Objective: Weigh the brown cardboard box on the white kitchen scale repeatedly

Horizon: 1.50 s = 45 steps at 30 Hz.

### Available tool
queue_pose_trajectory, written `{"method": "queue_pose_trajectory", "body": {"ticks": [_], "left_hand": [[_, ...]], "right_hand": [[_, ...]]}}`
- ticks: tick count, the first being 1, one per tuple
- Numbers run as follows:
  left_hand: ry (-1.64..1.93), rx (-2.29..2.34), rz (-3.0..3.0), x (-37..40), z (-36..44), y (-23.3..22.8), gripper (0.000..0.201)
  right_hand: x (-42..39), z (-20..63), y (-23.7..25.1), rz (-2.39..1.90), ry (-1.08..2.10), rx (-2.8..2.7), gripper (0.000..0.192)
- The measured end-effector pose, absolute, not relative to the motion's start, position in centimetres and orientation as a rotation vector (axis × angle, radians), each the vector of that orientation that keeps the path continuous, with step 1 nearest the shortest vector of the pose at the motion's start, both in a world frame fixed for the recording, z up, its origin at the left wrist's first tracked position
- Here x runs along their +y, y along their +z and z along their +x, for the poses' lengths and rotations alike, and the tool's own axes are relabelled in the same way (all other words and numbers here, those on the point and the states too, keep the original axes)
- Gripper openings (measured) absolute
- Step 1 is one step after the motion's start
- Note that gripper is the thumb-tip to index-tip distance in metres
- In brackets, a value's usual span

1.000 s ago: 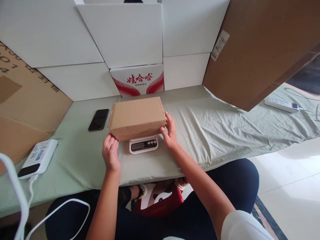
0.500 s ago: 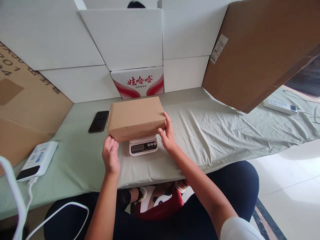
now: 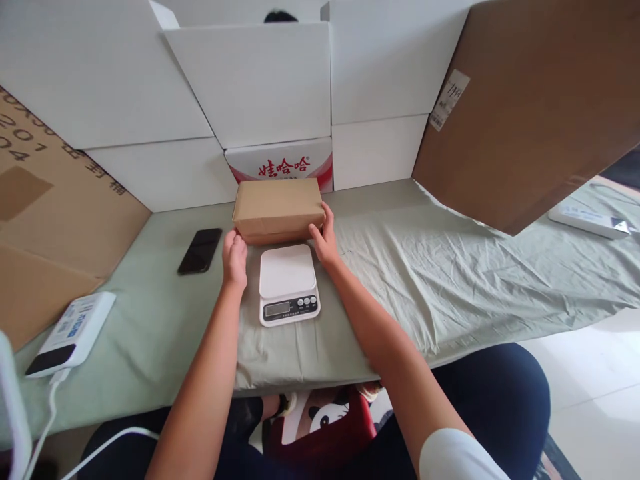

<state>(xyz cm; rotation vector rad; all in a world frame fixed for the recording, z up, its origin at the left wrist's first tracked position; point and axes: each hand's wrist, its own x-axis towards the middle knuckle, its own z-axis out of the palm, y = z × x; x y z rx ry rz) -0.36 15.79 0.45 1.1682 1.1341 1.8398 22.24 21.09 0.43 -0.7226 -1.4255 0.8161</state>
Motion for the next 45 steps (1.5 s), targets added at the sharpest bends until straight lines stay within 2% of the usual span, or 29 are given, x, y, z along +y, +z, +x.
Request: {"method": "queue_pose_trajectory", "body": {"ticks": [11,20,29,36,45], "left_hand": [[1.797,1.316,1.002,15.9,-0.1,-1.4,0.050],[1.821,1.285,0.929,15.7,-0.7,-0.6,0.059],[1.849,1.296,0.913,15.8,-1.4,-0.7,0.066],[1.850,1.284,0.868,15.6,-1.1,-0.3,0.060],[1.821,1.292,0.880,15.4,-0.8,0.0,0.063]], "right_hand": [[21.5,22.5,0.0,-0.766,0.890,-1.385,0.078],[21.2,23.0,0.1,-0.746,0.961,-1.318,0.082],[21.2,23.1,0.1,-0.816,0.979,-1.284,0.077],[21.2,23.1,-0.1,-0.836,0.937,-1.333,0.076],[21.2,23.1,0.1,-0.823,0.932,-1.340,0.074]]}}
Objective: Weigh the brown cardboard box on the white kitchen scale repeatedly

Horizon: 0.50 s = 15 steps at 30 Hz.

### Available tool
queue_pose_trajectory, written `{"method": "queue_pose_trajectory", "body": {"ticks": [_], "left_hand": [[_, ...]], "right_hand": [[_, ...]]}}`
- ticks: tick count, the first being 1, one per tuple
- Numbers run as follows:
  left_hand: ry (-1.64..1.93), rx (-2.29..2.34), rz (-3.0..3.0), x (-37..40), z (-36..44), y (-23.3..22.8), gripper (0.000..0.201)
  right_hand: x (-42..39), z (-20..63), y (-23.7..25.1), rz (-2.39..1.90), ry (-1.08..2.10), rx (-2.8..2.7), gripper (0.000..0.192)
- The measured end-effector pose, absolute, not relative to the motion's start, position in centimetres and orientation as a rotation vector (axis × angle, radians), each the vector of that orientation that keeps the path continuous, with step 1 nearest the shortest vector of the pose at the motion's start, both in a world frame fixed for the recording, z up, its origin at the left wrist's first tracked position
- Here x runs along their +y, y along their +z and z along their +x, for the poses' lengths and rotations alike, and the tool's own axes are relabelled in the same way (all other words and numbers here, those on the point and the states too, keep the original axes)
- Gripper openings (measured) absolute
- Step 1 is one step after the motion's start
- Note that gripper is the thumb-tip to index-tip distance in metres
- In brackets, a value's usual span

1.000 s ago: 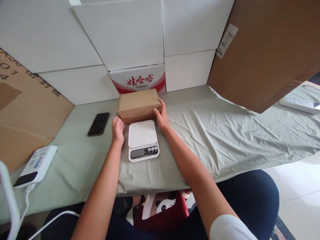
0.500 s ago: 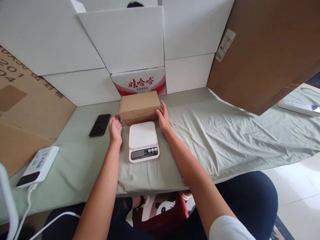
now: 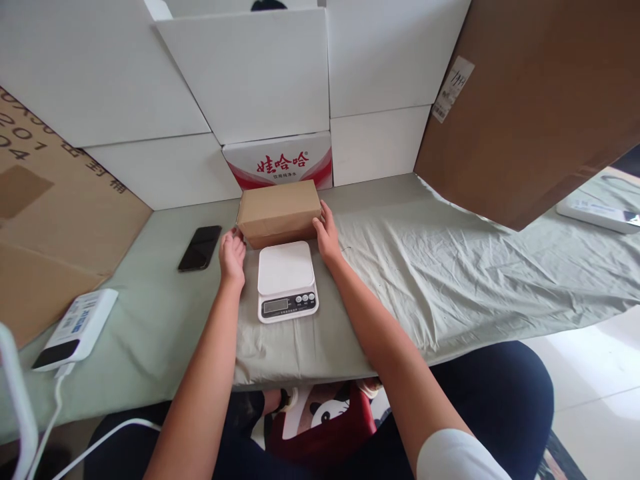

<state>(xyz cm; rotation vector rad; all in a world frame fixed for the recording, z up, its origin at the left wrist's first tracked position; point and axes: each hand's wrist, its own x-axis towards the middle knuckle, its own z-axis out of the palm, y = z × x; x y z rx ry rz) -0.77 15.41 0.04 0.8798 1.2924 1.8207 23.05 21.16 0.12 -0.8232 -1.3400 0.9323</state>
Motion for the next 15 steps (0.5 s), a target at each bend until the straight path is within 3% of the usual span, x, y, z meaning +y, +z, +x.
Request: {"method": "queue_pose_trajectory", "body": {"ticks": [15], "left_hand": [[1.784,1.268,0.916,15.63,-0.60,-0.31,0.067]], "right_hand": [[20.91,22.92,0.31,-0.848,0.925,-1.350,0.077]]}}
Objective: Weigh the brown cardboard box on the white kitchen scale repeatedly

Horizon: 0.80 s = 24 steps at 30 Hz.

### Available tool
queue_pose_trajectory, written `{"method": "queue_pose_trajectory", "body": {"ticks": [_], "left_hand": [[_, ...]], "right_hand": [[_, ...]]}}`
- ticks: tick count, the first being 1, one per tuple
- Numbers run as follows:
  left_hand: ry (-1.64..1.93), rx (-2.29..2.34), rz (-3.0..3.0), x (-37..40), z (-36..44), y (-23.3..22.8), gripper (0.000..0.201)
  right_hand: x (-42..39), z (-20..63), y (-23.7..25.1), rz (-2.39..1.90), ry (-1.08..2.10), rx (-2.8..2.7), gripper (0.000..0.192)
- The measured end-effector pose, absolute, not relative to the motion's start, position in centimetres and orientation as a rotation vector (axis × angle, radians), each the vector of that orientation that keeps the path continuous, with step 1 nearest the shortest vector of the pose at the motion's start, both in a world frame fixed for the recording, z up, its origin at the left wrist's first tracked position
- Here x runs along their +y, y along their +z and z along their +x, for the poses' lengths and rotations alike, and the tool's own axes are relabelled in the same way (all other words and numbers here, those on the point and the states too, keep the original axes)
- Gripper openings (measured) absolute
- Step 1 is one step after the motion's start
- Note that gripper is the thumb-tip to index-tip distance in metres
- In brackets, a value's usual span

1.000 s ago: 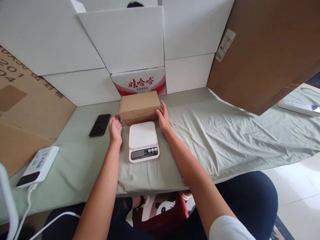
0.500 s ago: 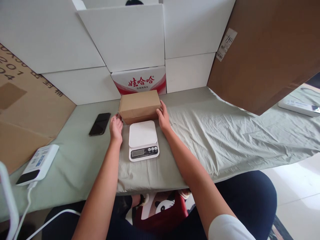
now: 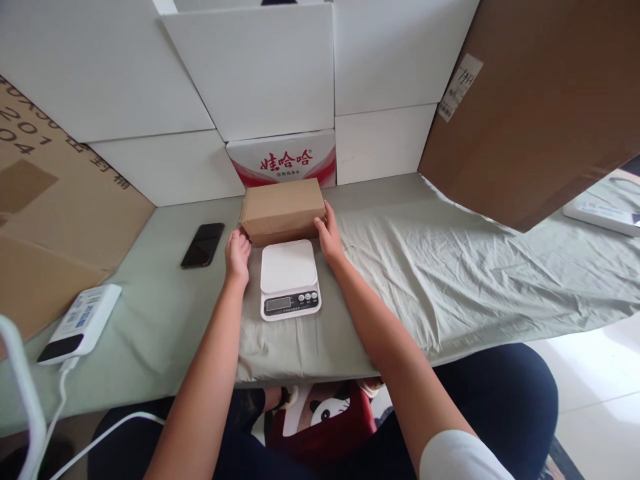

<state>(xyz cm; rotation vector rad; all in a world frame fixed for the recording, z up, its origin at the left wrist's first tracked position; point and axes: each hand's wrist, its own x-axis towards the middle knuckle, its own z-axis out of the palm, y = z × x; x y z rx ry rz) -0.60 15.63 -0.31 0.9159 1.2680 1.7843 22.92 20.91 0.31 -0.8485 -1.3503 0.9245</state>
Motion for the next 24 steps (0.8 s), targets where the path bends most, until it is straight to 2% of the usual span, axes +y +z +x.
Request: {"method": "queue_pose_trajectory", "body": {"ticks": [6,16,24], "left_hand": [[1.773,1.294,0.868,15.83,-0.68,-0.43,0.068],[1.750,1.258,0.949,15.89,-0.43,-0.76,0.063],[1.792,1.196,0.985,15.26,-0.35,-0.25,0.064]], "right_hand": [[21.16,22.75,0.09,-0.876,0.955,-1.304,0.086],[21.09,22.84,0.24,-0.874,0.921,-1.365,0.074],[20.99,22.86,0.15,-0.814,0.880,-1.401,0.073]]}}
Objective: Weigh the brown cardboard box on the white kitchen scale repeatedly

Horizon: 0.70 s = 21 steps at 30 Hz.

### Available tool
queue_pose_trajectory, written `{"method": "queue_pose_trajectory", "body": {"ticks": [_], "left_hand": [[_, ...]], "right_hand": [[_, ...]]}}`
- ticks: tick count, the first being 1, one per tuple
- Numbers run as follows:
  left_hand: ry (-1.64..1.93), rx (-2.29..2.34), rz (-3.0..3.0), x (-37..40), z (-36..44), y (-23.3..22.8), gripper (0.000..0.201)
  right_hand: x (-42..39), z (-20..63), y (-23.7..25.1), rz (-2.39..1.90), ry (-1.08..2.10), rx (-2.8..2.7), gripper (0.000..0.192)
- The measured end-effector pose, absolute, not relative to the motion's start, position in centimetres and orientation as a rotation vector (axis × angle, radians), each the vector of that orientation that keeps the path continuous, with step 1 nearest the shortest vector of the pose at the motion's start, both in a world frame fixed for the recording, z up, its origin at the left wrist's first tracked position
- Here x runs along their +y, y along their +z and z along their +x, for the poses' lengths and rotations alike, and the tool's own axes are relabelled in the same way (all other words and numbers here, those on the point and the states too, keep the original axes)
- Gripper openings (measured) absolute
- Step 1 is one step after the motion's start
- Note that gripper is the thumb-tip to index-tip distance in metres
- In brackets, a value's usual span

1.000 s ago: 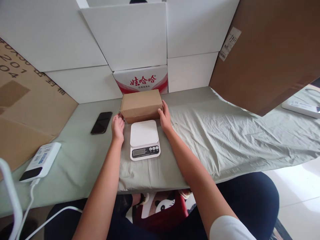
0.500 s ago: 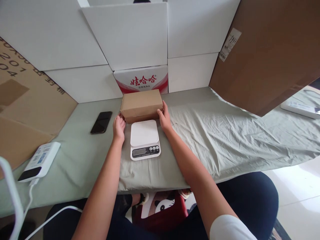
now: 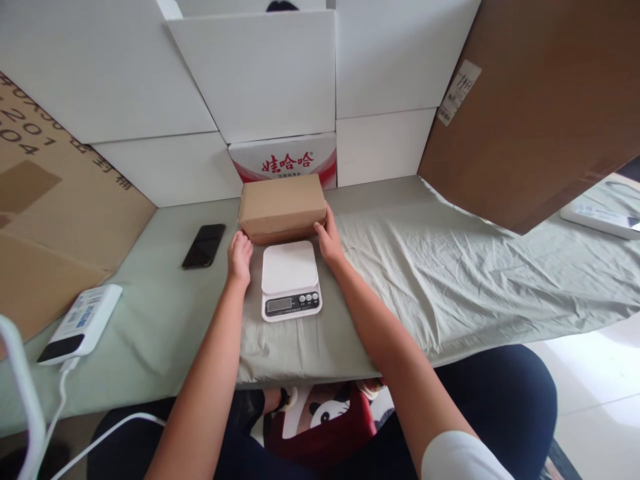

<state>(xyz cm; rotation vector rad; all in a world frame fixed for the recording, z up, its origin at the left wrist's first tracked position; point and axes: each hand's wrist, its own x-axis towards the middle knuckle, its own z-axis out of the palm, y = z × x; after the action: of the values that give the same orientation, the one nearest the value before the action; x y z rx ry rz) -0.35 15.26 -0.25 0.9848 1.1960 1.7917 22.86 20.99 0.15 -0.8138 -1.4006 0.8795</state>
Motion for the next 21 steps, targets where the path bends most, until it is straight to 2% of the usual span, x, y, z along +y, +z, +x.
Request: {"method": "queue_pose_trajectory", "body": {"ticks": [10,16,21], "left_hand": [[1.860,1.231,1.220,13.6,-0.3,0.4,0.071],[1.915,1.196,1.321,8.2,1.2,0.9,0.076],[1.916,1.232,1.273,3.3,1.9,-0.5,0.079]], "right_hand": [[19.9,23.1,-0.2,-0.715,0.736,-1.445,0.079],[15.1,23.9,0.5,-0.746,0.615,-1.479,0.085],[9.8,25.2,0.0,-0.816,0.580,-1.509,0.080]]}}
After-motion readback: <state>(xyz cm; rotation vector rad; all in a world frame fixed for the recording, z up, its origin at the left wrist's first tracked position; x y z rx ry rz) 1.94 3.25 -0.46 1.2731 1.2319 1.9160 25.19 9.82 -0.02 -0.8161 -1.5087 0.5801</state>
